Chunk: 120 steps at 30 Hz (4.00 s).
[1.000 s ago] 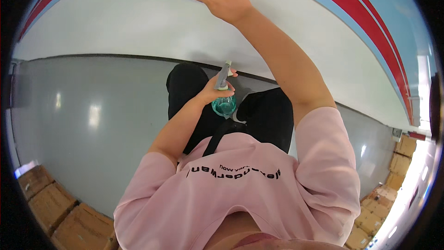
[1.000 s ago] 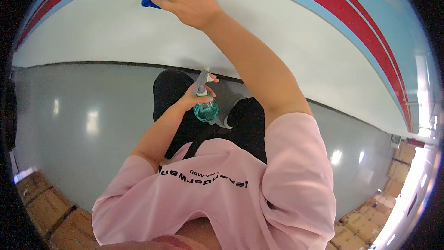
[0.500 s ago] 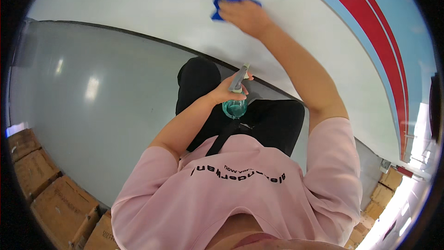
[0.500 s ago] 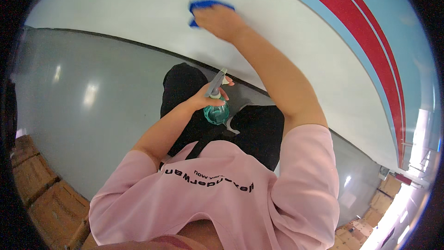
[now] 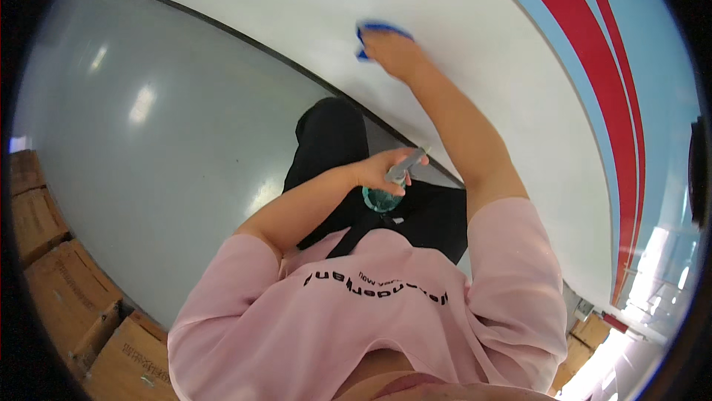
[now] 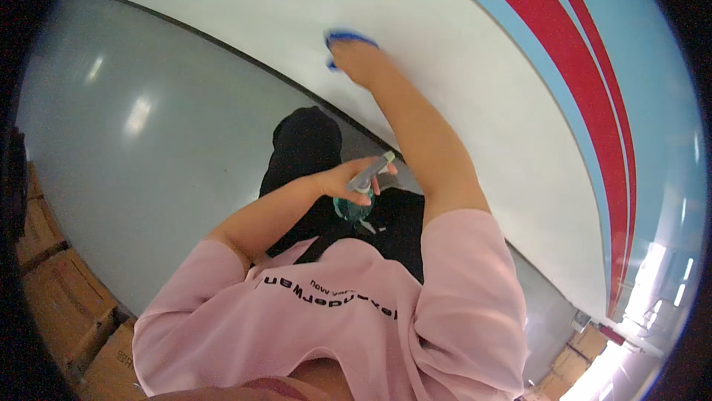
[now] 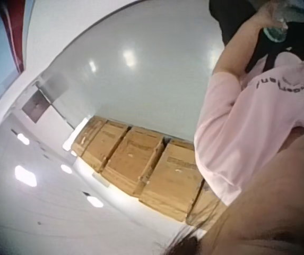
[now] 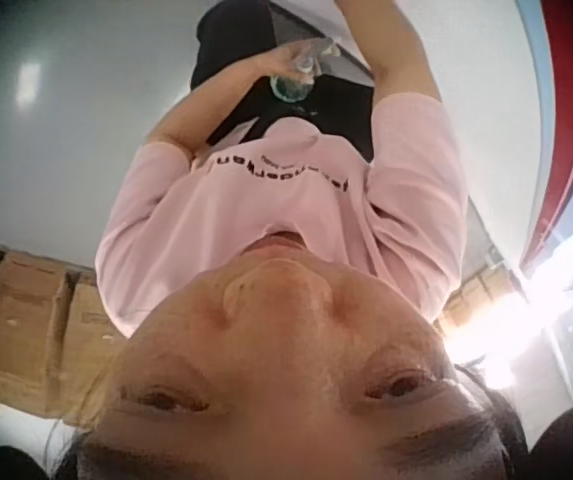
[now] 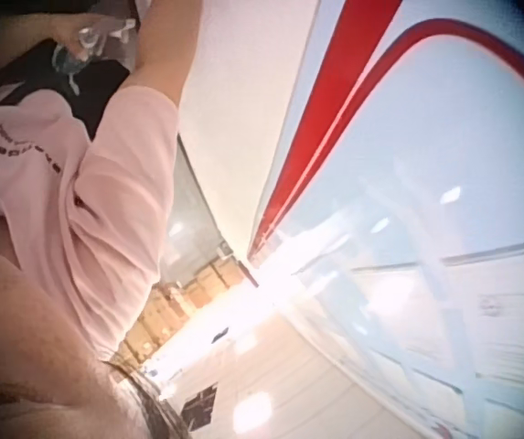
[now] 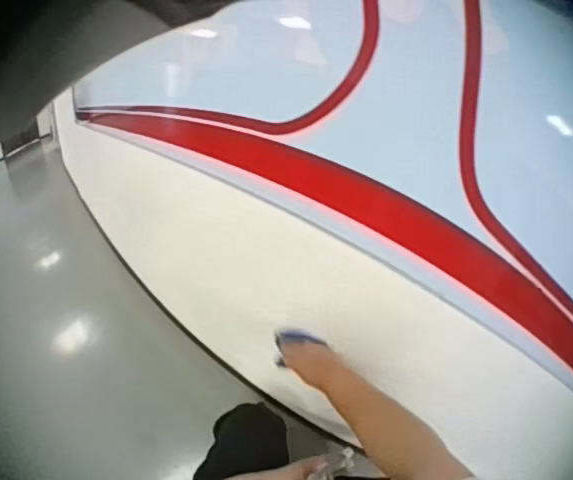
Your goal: Cleaning and wiping down a printed graphic wall surface using a spray bottle and cloth.
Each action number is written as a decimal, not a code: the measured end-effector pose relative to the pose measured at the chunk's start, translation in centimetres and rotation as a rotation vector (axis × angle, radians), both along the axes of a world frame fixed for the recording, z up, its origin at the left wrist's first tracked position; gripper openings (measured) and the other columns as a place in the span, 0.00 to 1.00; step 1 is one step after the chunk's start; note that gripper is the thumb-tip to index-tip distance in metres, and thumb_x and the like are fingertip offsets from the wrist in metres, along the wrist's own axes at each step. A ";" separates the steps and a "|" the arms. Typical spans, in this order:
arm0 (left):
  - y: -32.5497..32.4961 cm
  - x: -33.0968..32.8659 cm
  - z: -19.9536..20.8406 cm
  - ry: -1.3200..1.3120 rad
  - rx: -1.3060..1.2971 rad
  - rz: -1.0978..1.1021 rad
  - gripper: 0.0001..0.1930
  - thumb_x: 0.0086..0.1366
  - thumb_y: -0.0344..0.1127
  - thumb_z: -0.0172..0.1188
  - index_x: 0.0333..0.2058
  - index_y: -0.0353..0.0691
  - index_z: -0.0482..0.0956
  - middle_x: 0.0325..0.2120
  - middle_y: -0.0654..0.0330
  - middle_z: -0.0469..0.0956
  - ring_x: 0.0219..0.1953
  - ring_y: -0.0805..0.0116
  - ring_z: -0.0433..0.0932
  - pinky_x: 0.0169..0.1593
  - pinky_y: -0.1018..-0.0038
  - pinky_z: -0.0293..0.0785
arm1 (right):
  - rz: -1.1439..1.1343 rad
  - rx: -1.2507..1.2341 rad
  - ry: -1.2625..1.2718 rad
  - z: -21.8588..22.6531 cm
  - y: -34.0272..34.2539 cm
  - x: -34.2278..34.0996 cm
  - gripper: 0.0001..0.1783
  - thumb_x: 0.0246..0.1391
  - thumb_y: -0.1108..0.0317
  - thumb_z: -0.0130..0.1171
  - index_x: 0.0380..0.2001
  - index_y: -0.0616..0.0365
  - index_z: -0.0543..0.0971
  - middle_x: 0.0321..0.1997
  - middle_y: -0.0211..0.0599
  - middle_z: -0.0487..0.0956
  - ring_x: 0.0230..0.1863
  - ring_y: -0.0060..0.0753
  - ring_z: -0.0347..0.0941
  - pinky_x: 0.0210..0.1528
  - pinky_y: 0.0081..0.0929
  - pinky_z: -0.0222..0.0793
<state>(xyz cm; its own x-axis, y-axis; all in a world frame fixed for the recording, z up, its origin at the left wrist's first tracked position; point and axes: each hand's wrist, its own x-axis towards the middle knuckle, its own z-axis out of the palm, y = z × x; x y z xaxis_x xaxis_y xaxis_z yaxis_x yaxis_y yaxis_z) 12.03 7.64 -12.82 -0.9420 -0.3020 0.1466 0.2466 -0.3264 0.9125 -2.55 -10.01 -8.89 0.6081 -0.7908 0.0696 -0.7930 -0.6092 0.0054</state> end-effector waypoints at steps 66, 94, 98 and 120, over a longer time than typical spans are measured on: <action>-2.0 2.4 0.3 0.035 -0.271 0.074 0.45 0.39 0.31 0.70 0.58 0.38 0.58 0.53 0.53 0.64 0.50 0.58 0.69 0.50 0.67 0.68 | 0.372 -0.350 0.391 -5.6 -13.0 14.4 0.11 0.47 0.68 0.49 0.33 0.56 0.77 0.48 0.38 0.74 0.61 0.40 0.60 0.64 0.40 0.51; -1.7 2.1 -1.3 0.100 -0.173 0.033 0.43 0.36 0.27 0.67 0.56 0.40 0.62 0.50 0.54 0.68 0.51 0.58 0.68 0.52 0.66 0.67 | 0.193 -0.180 0.377 -6.0 -7.6 12.8 0.12 0.51 0.70 0.47 0.39 0.60 0.73 0.56 0.41 0.70 0.67 0.47 0.51 0.66 0.43 0.43; -2.1 3.2 -0.9 0.059 -0.183 0.006 0.43 0.35 0.28 0.67 0.56 0.40 0.62 0.50 0.53 0.68 0.52 0.56 0.68 0.54 0.65 0.65 | 0.178 -0.174 0.320 -3.5 -4.7 10.9 0.13 0.49 0.71 0.49 0.40 0.60 0.73 0.57 0.40 0.69 0.66 0.47 0.51 0.66 0.44 0.44; -1.5 2.3 -1.7 0.082 -0.171 0.043 0.44 0.35 0.30 0.68 0.56 0.45 0.63 0.49 0.56 0.71 0.51 0.57 0.69 0.51 0.67 0.65 | 0.116 -0.152 0.339 -4.7 -5.0 11.5 0.16 0.50 0.74 0.45 0.44 0.59 0.73 0.59 0.36 0.68 0.67 0.44 0.50 0.66 0.47 0.41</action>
